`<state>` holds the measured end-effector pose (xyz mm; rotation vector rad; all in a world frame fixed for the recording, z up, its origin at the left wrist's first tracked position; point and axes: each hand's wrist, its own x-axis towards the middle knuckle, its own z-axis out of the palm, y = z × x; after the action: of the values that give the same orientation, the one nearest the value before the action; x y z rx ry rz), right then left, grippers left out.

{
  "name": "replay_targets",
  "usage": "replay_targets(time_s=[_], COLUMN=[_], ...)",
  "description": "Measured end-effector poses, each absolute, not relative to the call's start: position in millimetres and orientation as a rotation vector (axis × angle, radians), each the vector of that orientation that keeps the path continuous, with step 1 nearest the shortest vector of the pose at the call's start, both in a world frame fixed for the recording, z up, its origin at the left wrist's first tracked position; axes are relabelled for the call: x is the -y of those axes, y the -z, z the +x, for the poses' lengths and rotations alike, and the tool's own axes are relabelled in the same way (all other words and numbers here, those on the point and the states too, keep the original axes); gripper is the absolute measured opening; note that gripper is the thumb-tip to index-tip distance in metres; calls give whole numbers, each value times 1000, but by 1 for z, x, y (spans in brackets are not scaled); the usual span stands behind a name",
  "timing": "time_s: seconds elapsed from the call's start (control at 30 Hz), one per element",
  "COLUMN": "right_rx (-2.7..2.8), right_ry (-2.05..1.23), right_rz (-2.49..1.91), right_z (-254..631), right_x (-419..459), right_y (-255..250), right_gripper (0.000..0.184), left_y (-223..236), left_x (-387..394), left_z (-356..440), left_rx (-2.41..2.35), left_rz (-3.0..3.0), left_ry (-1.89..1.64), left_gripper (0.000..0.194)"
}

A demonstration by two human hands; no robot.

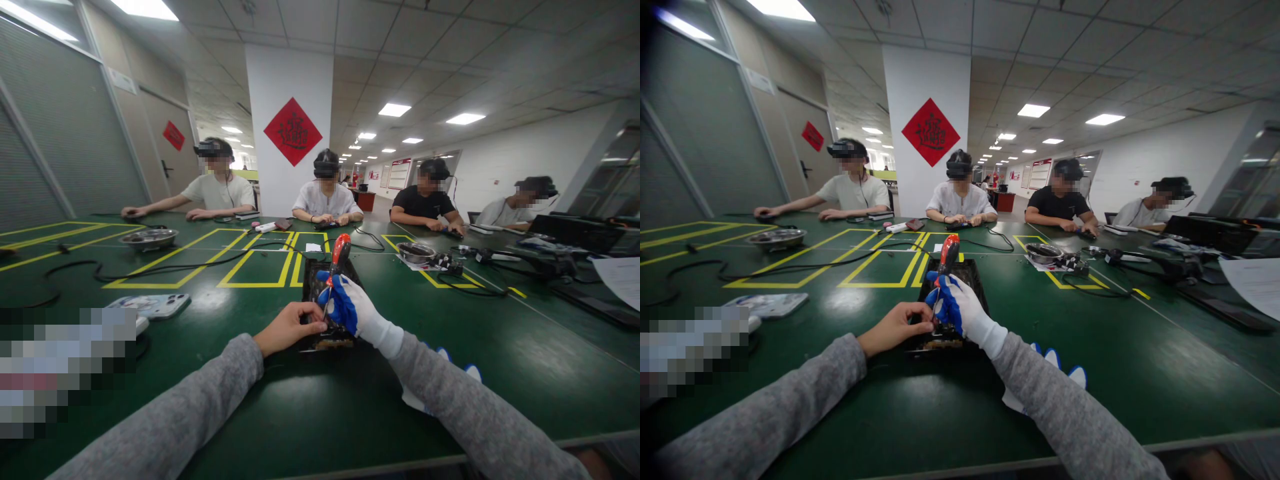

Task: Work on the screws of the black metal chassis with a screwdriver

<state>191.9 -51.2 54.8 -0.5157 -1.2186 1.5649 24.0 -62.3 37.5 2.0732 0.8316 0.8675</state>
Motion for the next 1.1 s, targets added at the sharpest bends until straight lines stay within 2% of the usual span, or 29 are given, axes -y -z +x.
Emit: replay_targets(time_s=[0.23, 0.5, 0.83, 0.97, 1.1], right_rx=[1195, 1211, 1187, 1239, 1224], right_ry=[-1631, -1566, -1551, -1509, -1556], right_rz=[-539, -483, -540, -523, -552], right_z=[192, 191, 192, 192, 193], right_x=[53, 56, 55, 59, 60], right_y=[-58, -56, -58, -58, -60], right_gripper=[37, 36, 32, 33, 36], left_y=[-41, -37, -40, -37, -40], left_x=[64, 62, 62, 59, 60], left_z=[22, 24, 22, 22, 21], left_rx=[-701, -854, -766, -837, -755], left_rz=[2106, 2041, 1985, 2031, 2051], left_ry=[-807, -906, -822, -892, -820], left_gripper=[30, 28, 33, 28, 31])
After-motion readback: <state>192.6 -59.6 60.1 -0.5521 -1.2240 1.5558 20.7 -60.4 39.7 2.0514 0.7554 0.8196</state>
